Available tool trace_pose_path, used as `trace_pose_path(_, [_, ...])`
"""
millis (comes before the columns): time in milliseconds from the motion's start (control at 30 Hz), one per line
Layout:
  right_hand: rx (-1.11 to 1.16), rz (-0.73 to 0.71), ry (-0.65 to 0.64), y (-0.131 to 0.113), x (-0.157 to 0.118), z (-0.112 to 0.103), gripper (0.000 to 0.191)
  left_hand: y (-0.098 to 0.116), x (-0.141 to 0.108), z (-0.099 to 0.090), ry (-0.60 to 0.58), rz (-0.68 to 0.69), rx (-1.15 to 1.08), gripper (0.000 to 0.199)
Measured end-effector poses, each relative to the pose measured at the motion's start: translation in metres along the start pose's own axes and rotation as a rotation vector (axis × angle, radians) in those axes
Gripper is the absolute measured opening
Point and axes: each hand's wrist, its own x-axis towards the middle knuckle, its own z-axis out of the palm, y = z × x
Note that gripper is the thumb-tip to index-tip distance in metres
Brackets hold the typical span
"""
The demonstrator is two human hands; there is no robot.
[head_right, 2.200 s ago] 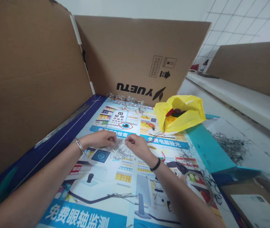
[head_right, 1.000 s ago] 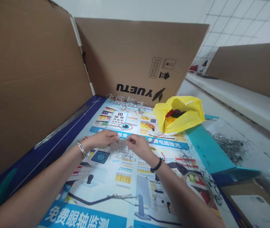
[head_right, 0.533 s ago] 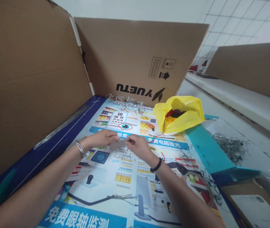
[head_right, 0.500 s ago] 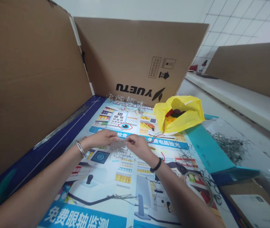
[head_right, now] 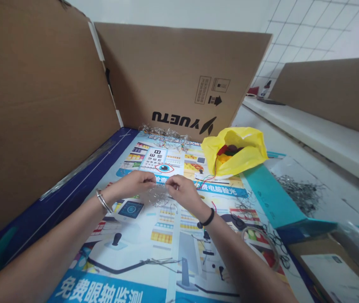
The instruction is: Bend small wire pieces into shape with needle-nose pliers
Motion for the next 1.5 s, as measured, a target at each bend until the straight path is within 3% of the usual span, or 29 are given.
trace_pose_path(167, [-0.036,-0.008,-0.001,0.004,-0.001,0.007,0.006,-0.003,0.002,0.002,0.025,0.025,0.001,0.017])
trace_pose_path(467, [-0.159,0.120,-0.039,0.000,-0.005,0.018,0.031,-0.001,0.002,0.007,0.000,0.011,0.004,0.018])
trace_pose_path(667, [-0.394,0.164,-0.044,-0.008,-0.004,0.026,0.039,0.001,0.004,0.014,-0.004,0.018,0.005,0.018])
trace_pose_path(800, [-0.541,0.192,-0.020,-0.013,-0.002,0.028,0.034,0.002,0.004,0.015,0.028,0.011,-0.012,0.018])
trace_pose_path(1100, [-0.317,0.103,-0.049,-0.004,-0.001,0.020,0.025,-0.004,0.005,0.014,0.058,-0.014,-0.059,0.017])
trace_pose_path(1367, [-0.592,0.228,0.009,-0.013,0.002,0.034,0.038,0.005,0.005,0.014,0.054,-0.057,-0.057,0.015])
trace_pose_path(1500, [-0.587,0.241,0.027,-0.014,0.004,0.037,0.040,0.004,0.006,0.013,0.084,-0.116,-0.099,0.013])
